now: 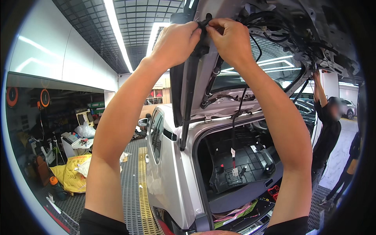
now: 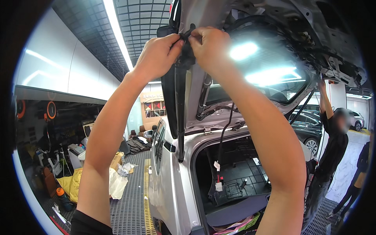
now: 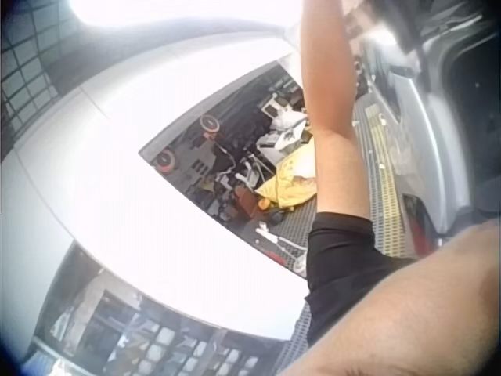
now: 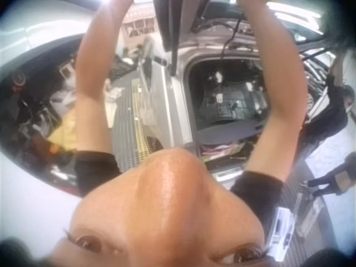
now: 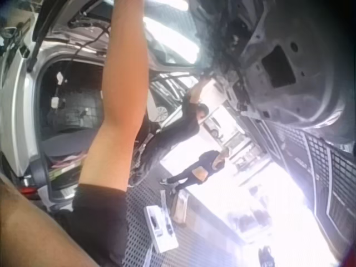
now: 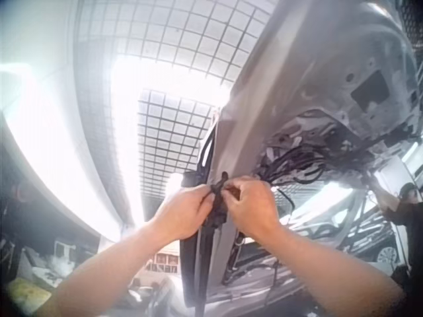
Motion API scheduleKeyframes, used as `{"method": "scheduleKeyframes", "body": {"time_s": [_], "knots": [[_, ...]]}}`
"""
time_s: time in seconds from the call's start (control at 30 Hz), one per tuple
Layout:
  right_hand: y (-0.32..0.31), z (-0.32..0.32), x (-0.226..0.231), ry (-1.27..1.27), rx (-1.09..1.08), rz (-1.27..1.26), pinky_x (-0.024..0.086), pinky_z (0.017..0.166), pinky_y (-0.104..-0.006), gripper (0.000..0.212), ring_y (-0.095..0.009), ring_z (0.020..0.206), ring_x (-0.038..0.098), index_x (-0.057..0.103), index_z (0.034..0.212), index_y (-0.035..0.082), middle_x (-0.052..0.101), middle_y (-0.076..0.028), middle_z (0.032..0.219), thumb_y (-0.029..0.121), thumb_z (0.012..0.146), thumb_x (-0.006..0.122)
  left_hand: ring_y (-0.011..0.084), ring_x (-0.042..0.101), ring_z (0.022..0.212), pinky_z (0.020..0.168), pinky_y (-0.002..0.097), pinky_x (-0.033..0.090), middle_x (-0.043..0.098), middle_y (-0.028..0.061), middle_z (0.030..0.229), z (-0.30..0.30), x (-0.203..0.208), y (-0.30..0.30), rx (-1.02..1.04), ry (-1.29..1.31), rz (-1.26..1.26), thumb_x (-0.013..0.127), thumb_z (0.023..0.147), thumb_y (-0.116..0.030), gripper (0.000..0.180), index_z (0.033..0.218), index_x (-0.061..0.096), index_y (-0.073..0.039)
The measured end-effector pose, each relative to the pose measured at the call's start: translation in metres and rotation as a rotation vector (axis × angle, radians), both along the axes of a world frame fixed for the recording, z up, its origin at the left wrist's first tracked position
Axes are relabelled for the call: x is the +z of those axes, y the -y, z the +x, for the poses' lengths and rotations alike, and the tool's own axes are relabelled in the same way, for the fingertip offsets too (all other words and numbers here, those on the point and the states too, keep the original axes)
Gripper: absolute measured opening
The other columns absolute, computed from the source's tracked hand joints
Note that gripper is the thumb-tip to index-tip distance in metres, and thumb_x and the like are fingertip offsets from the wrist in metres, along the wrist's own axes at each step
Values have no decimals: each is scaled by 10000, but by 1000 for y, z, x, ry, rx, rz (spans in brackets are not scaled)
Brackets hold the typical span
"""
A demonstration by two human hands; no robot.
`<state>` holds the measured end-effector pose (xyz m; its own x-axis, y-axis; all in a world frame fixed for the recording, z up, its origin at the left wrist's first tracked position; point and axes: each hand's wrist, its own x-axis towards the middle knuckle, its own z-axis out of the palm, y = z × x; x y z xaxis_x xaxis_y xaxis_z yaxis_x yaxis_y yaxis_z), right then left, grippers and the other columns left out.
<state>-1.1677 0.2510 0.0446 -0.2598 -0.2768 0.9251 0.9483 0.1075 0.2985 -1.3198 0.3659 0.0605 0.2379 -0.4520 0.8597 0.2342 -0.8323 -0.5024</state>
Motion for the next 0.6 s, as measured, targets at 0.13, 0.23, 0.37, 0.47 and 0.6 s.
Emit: {"method": "scheduleKeyframes", "body": {"time_s": [0.13,0.23,0.37,0.47,0.6], "knots": [[-3,0,-2,-9,64,18,557,761,-332,238,-251,809,737,760,1057,-16,758,-145,957,178,921,738,407,669,753,693,479,516,681,194,799,-1,-3,6,52,58,96,566,1028,-184,221,929,629,3],[-5,-3,-3,8,15,65,554,749,-325,234,-240,800,735,757,1044,-27,753,-137,935,174,926,734,426,663,782,717,497,517,679,204,823,-1,-3,6,56,91,130,571,1024,-168,200,941,633,3],[-11,-6,-3,-13,8,99,550,737,-327,234,-236,792,733,751,1031,-39,751,-139,917,170,928,731,434,660,795,733,506,520,681,216,850,-1,-2,3,62,110,124,580,1015,-147,174,973,657,4],[-12,-5,-4,-12,14,101,548,725,-332,235,-236,765,730,749,1021,-37,745,-147,870,177,927,727,435,660,803,736,504,522,684,216,856,-1,-3,4,35,88,130,594,1003,-138,168,980,675,7],[-2,-11,-4,-45,-19,24,540,694,-362,227,-271,698,712,751,1008,-26,720,-158,768,183,926,718,433,661,811,737,499,524,684,216,860,0,-4,3,6,75,108,607,992,-131,166,979,684,15]]}}
